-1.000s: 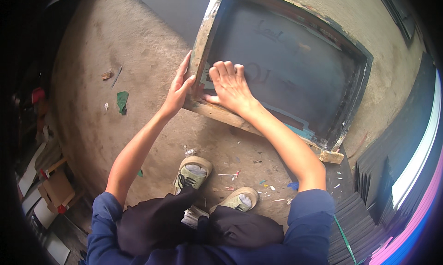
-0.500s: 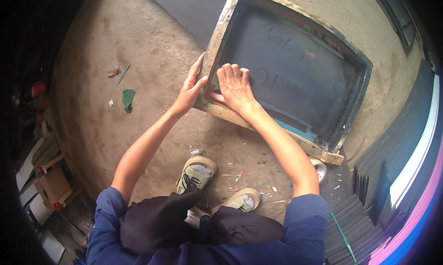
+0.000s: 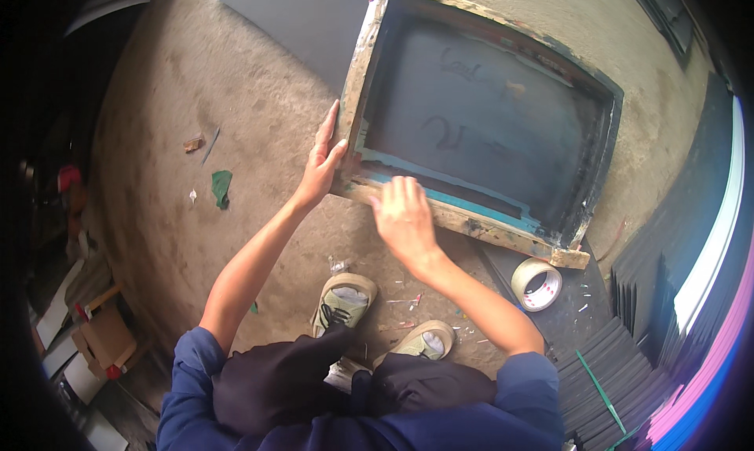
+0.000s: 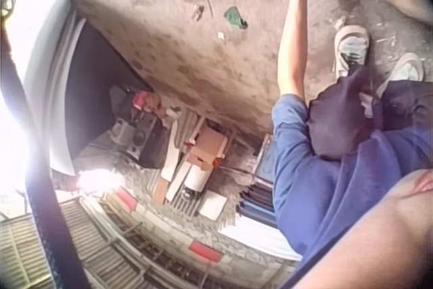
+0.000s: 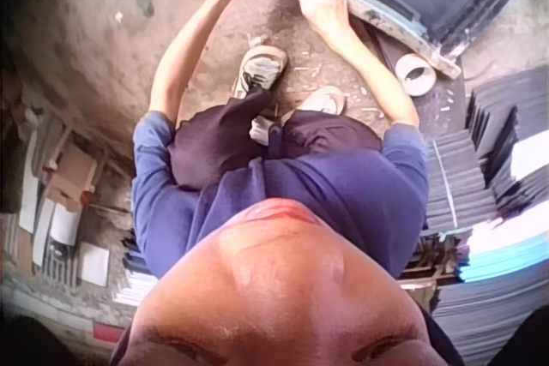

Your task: The person sits on the floor and applies clear tape along the edges of a rectangular wooden frame. They repeatedly tear tape, press it onto the frame, and use a utility knife to trim excess tape. The frame remains on the floor during the process.

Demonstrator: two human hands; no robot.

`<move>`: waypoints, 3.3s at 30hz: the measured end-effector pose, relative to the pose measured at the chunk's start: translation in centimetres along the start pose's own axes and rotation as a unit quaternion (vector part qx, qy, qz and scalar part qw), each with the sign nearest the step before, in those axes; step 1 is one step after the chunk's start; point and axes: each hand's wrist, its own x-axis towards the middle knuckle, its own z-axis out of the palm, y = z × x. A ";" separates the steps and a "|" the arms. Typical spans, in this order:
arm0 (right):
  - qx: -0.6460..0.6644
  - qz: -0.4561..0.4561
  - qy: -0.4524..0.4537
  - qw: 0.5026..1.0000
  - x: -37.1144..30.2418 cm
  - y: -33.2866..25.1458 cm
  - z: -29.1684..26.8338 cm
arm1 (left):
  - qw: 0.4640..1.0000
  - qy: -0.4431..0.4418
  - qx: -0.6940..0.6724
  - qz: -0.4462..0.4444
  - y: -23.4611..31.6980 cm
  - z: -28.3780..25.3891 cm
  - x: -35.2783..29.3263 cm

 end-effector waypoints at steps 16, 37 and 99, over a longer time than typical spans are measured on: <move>-0.093 -0.032 0.061 0.993 -5.9 6.3 -2.4 | 0.726 -0.287 0.500 0.374 2.4 0.2 -0.3; -0.141 0.108 0.093 0.980 -15.3 13.2 -10.0 | 0.715 -0.207 0.593 0.308 5.3 3.5 -4.7; 0.147 0.006 0.248 0.958 -21.1 -14.5 -30.3 | 0.736 -0.167 0.277 0.595 34.7 7.7 -20.9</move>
